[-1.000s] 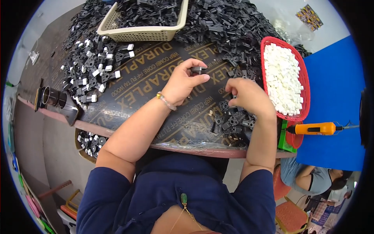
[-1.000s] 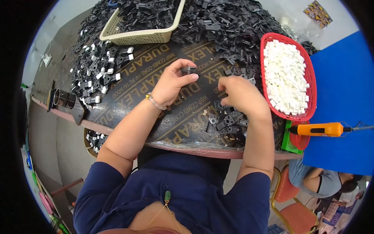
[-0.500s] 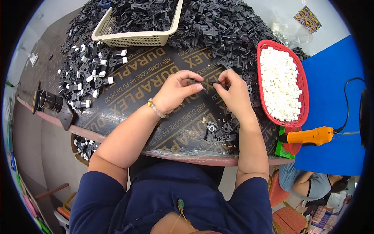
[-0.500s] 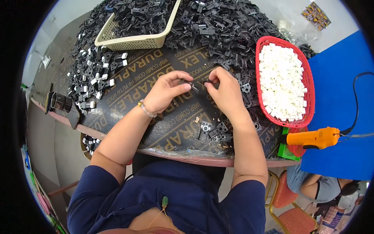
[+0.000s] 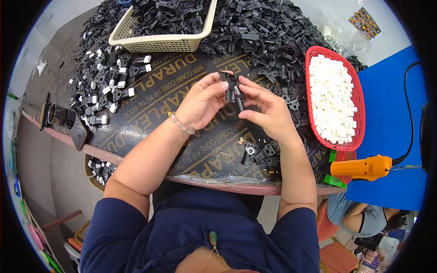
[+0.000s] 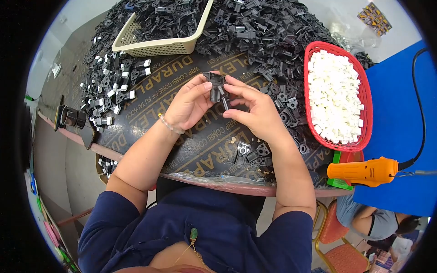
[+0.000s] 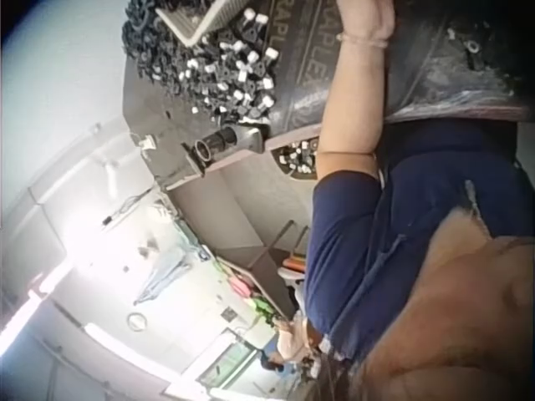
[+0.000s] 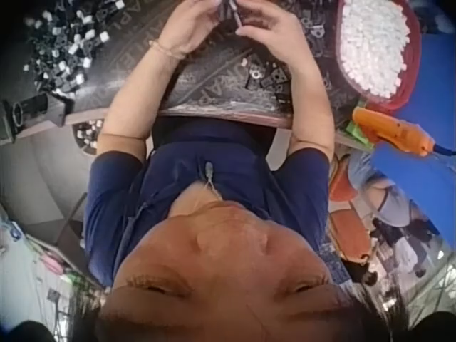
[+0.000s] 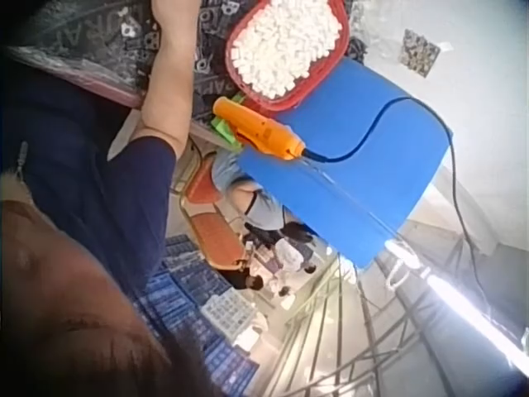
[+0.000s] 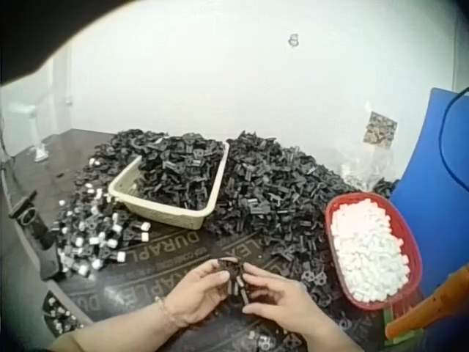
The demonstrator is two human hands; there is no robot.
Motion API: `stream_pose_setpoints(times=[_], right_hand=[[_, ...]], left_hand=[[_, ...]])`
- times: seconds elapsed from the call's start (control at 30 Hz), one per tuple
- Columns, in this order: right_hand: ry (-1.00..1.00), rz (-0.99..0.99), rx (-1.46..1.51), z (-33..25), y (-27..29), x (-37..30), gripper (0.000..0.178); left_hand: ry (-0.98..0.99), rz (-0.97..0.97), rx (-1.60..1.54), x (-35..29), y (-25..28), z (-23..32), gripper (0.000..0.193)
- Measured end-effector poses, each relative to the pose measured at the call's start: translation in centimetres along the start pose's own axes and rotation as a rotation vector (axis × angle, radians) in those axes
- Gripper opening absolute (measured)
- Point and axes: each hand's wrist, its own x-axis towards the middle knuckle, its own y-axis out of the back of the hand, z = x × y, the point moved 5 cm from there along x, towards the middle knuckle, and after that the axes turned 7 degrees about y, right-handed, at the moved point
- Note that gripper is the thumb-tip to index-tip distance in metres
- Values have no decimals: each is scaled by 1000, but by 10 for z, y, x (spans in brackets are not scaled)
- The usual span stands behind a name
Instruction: Assembling small plastic toy components by hand at a workbench.
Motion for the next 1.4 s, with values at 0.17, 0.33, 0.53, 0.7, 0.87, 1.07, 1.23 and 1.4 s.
stream_pose_setpoints(times=[0.17, 0.33, 0.53, 0.7, 0.87, 1.07, 1.23, 1.4], right_hand=[[159, 109, -364, -10, 4, 1, 63], [398, 154, -735, -25, -1, 1, 69], [473, 171, -799, -27, -9, 0, 68], [500, 215, -901, -31, -5, -2, 61], [191, 153, -490, -21, 21, 2, 39], [-81, 143, -154, -7, 25, -4, 20], [-160, 116, -197, -14, 29, -7, 20], [-43, 648, -930, -58, 106, -23, 23]], left_hand=[[82, -42, -32, -3, -4, -4, 25], [140, -51, -27, -1, 3, -17, 21], [113, -175, -71, -2, -1, -20, 19], [149, -138, 0, -7, -13, -20, 33], [58, -1, 351, -11, -10, -20, 36], [-14, 7, 690, -11, -11, -17, 25], [-19, 15, 714, -13, -14, -13, 19], [41, 74, 470, -10, -5, -16, 17]])
